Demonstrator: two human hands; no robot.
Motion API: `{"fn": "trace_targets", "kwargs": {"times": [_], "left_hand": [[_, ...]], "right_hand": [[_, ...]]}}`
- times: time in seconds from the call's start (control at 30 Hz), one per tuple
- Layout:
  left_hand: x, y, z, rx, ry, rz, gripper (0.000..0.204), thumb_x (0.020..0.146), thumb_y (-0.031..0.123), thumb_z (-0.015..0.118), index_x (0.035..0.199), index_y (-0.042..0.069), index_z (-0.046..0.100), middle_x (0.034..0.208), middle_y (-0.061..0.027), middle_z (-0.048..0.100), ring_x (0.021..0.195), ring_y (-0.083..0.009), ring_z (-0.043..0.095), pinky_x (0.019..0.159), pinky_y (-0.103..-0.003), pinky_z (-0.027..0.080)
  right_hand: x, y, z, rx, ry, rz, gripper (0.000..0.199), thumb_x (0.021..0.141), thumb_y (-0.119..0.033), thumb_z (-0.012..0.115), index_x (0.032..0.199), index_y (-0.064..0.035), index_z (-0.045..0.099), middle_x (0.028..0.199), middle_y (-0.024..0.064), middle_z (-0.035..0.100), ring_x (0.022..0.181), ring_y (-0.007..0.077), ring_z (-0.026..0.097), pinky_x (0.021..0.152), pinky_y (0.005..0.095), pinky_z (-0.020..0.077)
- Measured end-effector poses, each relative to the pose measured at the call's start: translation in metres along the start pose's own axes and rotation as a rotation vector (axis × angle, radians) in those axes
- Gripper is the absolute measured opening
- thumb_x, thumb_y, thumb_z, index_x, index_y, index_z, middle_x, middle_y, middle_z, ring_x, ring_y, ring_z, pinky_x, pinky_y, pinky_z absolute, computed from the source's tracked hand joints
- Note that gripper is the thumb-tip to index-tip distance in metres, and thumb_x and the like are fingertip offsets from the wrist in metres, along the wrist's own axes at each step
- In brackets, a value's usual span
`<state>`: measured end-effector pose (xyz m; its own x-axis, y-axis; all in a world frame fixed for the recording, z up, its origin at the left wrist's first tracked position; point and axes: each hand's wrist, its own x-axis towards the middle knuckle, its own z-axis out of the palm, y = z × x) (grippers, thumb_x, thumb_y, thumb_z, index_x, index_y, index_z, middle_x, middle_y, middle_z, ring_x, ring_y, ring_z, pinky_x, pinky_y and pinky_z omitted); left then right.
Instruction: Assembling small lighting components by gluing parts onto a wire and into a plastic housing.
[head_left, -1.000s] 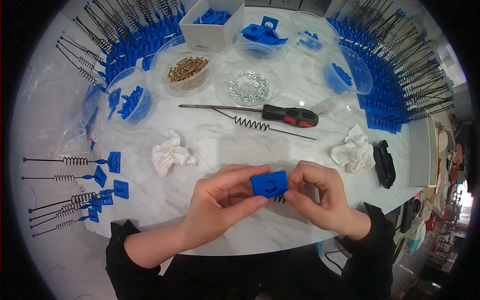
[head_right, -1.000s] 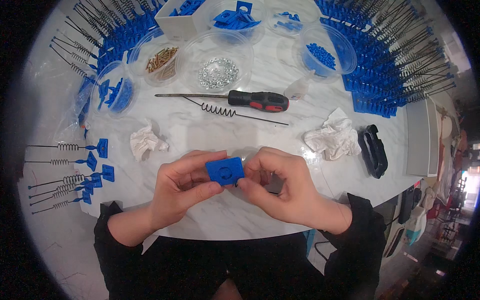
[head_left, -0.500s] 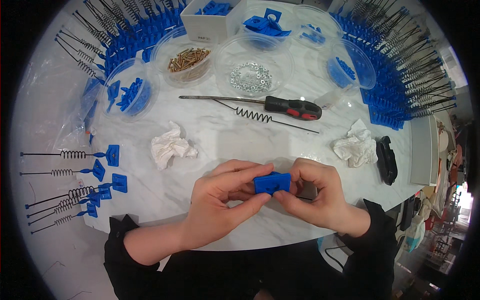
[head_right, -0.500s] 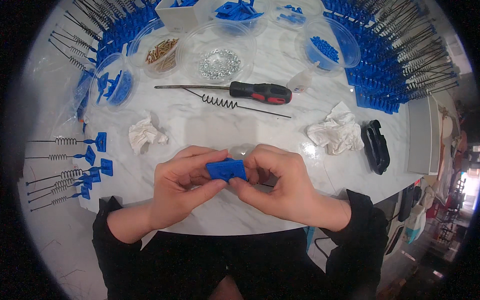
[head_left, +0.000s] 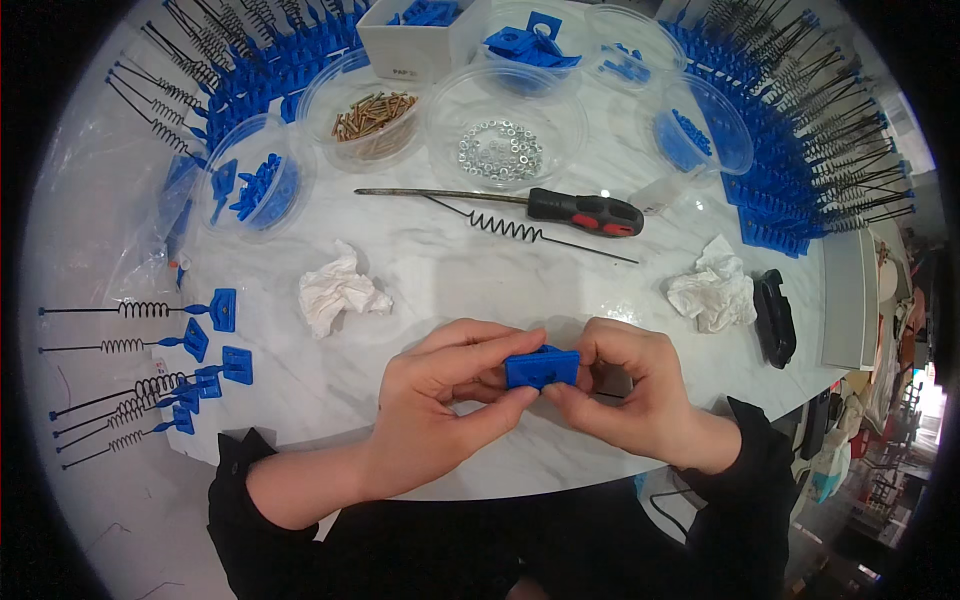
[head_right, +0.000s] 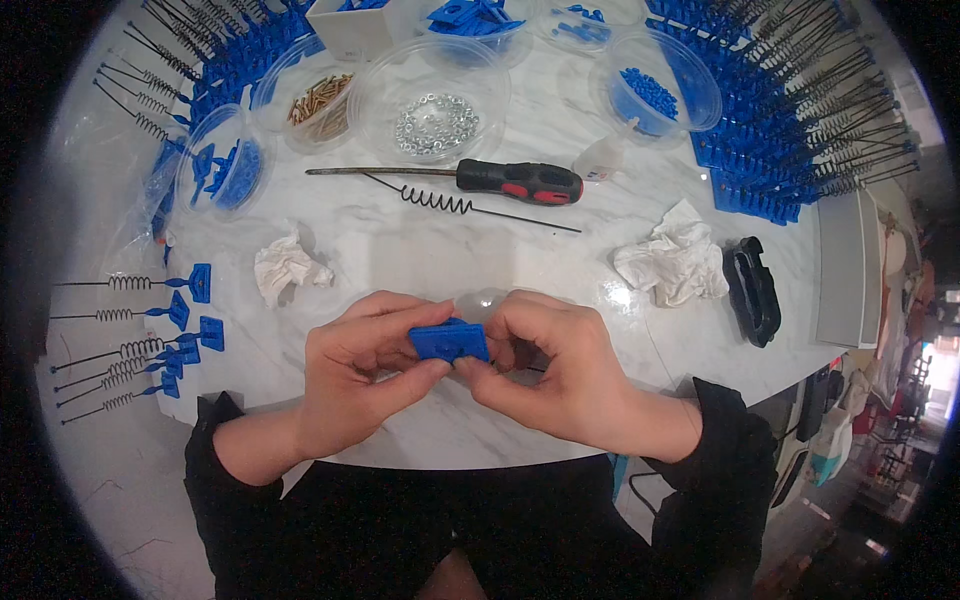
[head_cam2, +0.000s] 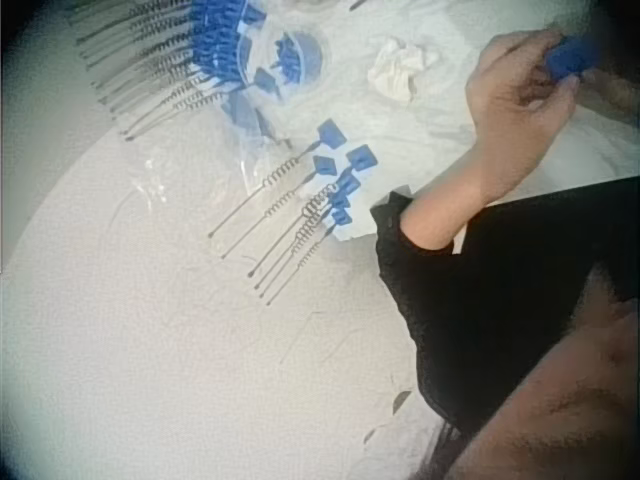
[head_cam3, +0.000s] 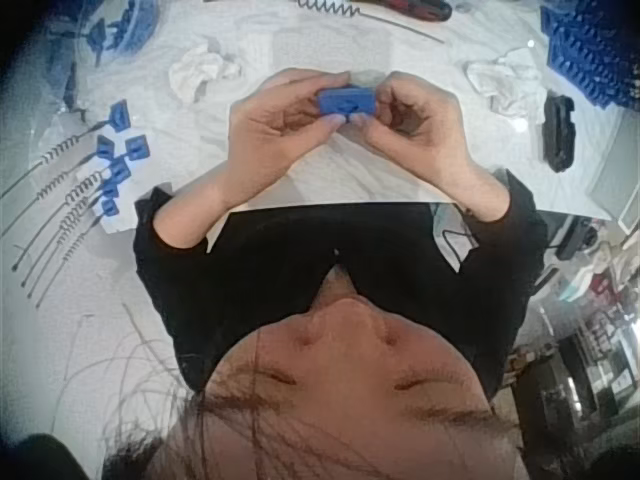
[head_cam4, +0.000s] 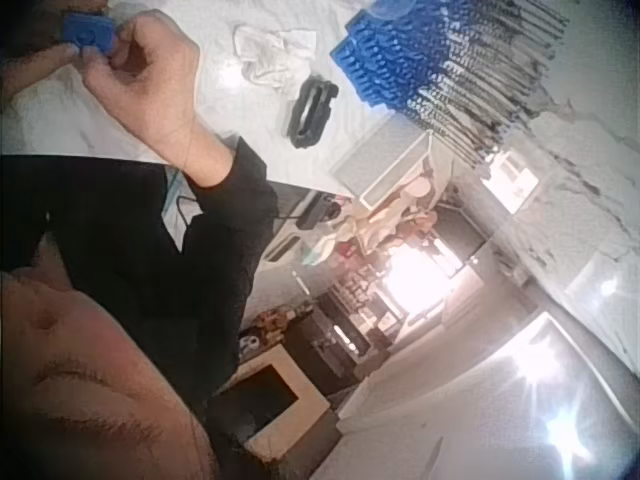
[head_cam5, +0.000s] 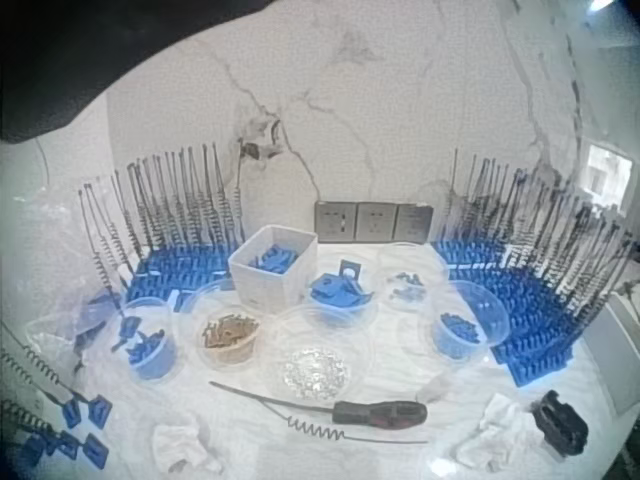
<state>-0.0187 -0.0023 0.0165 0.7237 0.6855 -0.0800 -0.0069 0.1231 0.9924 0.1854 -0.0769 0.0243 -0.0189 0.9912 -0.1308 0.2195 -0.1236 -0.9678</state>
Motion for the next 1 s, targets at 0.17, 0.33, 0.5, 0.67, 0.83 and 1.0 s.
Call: {"fn": "trace_targets", "kwargs": {"times": [0.17, 0.33, 0.5, 0.67, 0.83, 1.0], "left_hand": [[0.001, -0.002, -0.001, -0.058, -0.033, -0.001, 0.048, 0.084, -0.013, 0.063, 0.131, -0.004, 0.056, 0.126, -0.012, 0.054, 0.107, -0.0192, 0.064, 0.088, -0.027, 0.054], [0.005, 0.001, -0.002, -0.291, -0.005, -0.112, 0.044, 0.092, -0.005, 0.06, 0.135, -0.001, 0.052, 0.123, -0.0099, 0.058, 0.104, -0.0155, 0.064, 0.089, -0.027, 0.055], [0.007, 0.006, -0.003, -0.429, 0.026, -0.334, 0.041, 0.097, 0.007, 0.054, 0.137, -0.001, 0.05, 0.123, -0.0131, 0.063, 0.103, -0.0214, 0.067, 0.086, -0.027, 0.056], [0.008, 0.008, -0.004, -0.473, 0.028, -0.374, 0.041, 0.098, 0.011, 0.054, 0.138, 0.0, 0.05, 0.121, -0.0128, 0.064, 0.102, -0.0214, 0.068, 0.085, -0.026, 0.056], [0.007, 0.009, -0.005, -0.512, -0.018, -0.359, 0.039, 0.101, 0.014, 0.053, 0.137, -0.002, 0.05, 0.118, -0.0112, 0.064, 0.104, -0.0176, 0.066, 0.089, -0.027, 0.055], [0.007, 0.007, -0.003, -0.447, -0.02, -0.341, 0.042, 0.1, 0.015, 0.051, 0.139, -0.001, 0.048, 0.122, -0.0145, 0.063, 0.103, -0.0233, 0.068, 0.086, -0.029, 0.056]], "right_hand": [[0.002, -0.007, -0.007, 0.034, -0.041, -0.035, 0.017, 0.081, -0.007, 0.074, 0.081, 0.001, 0.059, 0.072, 0.004, 0.056, 0.064, 0.0073, 0.053, 0.056, 0.0231, 0.0422], [0.003, -0.004, -0.014, 0.052, -0.023, -0.04, 0.014, 0.089, -0.01, 0.065, 0.085, 0.002, 0.061, 0.075, 0.005, 0.058, 0.07, 0.0082, 0.054, 0.063, 0.024, 0.0425], [0.002, -0.003, -0.012, 0.202, -0.033, 0.091, 0.016, 0.095, -0.01, 0.058, 0.088, 0.0034, 0.062, 0.079, 0.0053, 0.062, 0.074, 0.0078, 0.054, 0.067, 0.0236, 0.043], [0.002, -0.005, -0.012, 0.364, -0.054, 0.131, 0.019, 0.098, -0.013, 0.056, 0.089, 0.0027, 0.063, 0.08, 0.0023, 0.062, 0.075, 0.0059, 0.054, 0.067, 0.0224, 0.044], [0.003, -0.005, -0.012, 0.351, -0.055, 0.153, 0.02, 0.098, -0.015, 0.057, 0.089, 0.0016, 0.063, 0.078, 0.0006, 0.061, 0.073, 0.0048, 0.052, 0.065, 0.0213, 0.0423], [0.003, -0.003, -0.014, 0.374, -0.067, 0.195, 0.02, 0.098, -0.016, 0.058, 0.088, 0.0009, 0.062, 0.077, -0.0006, 0.059, 0.071, 0.0037, 0.05, 0.063, 0.0207, 0.0404]]}}
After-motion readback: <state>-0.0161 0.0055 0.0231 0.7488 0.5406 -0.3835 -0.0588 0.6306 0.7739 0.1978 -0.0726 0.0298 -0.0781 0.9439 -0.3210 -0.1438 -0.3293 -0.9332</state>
